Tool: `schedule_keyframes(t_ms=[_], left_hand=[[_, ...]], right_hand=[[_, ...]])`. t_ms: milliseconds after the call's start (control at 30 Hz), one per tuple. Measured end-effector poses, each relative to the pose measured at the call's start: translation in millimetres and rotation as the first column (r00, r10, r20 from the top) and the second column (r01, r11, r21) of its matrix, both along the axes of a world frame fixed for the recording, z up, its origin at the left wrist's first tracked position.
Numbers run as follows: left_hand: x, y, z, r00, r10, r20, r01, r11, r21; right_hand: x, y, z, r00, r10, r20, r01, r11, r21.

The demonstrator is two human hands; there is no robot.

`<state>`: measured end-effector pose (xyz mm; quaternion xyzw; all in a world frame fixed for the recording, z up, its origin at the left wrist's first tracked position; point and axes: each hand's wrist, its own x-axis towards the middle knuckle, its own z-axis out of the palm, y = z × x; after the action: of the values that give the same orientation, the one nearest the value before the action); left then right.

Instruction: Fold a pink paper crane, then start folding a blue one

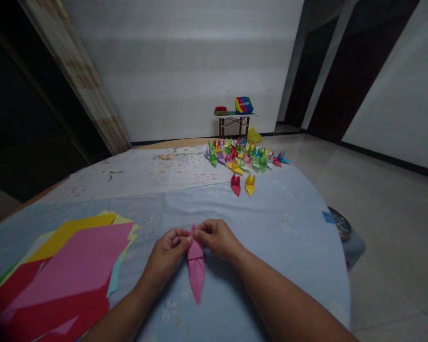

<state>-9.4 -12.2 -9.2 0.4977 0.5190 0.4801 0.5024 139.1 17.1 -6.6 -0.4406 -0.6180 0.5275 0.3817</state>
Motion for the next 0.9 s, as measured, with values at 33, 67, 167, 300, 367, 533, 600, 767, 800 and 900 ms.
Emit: schedule_keyframes(t_ms=[33,67,167,300,367,533,600,767,800,900], left_hand=[[-0.1,0.2,-0.5,1.000,-0.003,0.003,0.003,1.000,0.005],[-0.3,0.4,-0.8,1.000,-0.003,0.004,0.003,1.000,0.008],[-0.6,1.4,-1.0,1.000,0.006,0.010,-0.005,1.000,-0.007],[-0.7,2.1,-0.9,0.999,-0.018,0.044,0.019,0.999,-0.037],[-0.6,1.9,-1.0,0.999,-0.021,0.035,0.023,0.999,-0.033],[0.7,1.1,-0.3,1.000,0.005,0.016,-0.005,1.000,-0.029],[1.2,0.9,0.2,1.000,0.008,0.021,-0.007,0.999,-0.034],[1.4,0.9,0.8,0.999,0.008,0.051,-0.006,0.999,-0.041],[1.5,1.0,1.4,0.998,0.003,0.064,0.000,0.999,-0.051],[2.1,1.3,4.5,0.996,-0.001,0.093,0.009,0.996,-0.085]], right_hand=[[0.0,0.0,0.0,1.000,-0.002,-0.002,0.002,1.000,0.002],[0.0,0.1,-0.1,1.000,-0.006,-0.002,0.006,1.000,0.004],[0.2,-0.1,-0.1,1.000,-0.005,-0.003,0.005,1.000,0.015],[0.7,-0.9,0.0,1.000,0.012,0.003,-0.012,1.000,0.019],[0.8,-1.0,-0.6,1.000,0.017,0.010,-0.017,1.000,0.013],[0.4,0.2,-4.4,1.000,0.021,0.014,-0.021,1.000,0.012],[0.3,0.8,-5.7,1.000,0.026,0.016,-0.026,1.000,0.014],[0.1,0.6,-5.3,1.000,0.028,0.001,-0.028,1.000,0.007],[0.0,0.2,-4.3,1.000,0.025,-0.012,-0.025,1.000,0.000],[-0.2,-0.9,-1.0,0.999,0.018,-0.046,-0.019,1.000,-0.020]])
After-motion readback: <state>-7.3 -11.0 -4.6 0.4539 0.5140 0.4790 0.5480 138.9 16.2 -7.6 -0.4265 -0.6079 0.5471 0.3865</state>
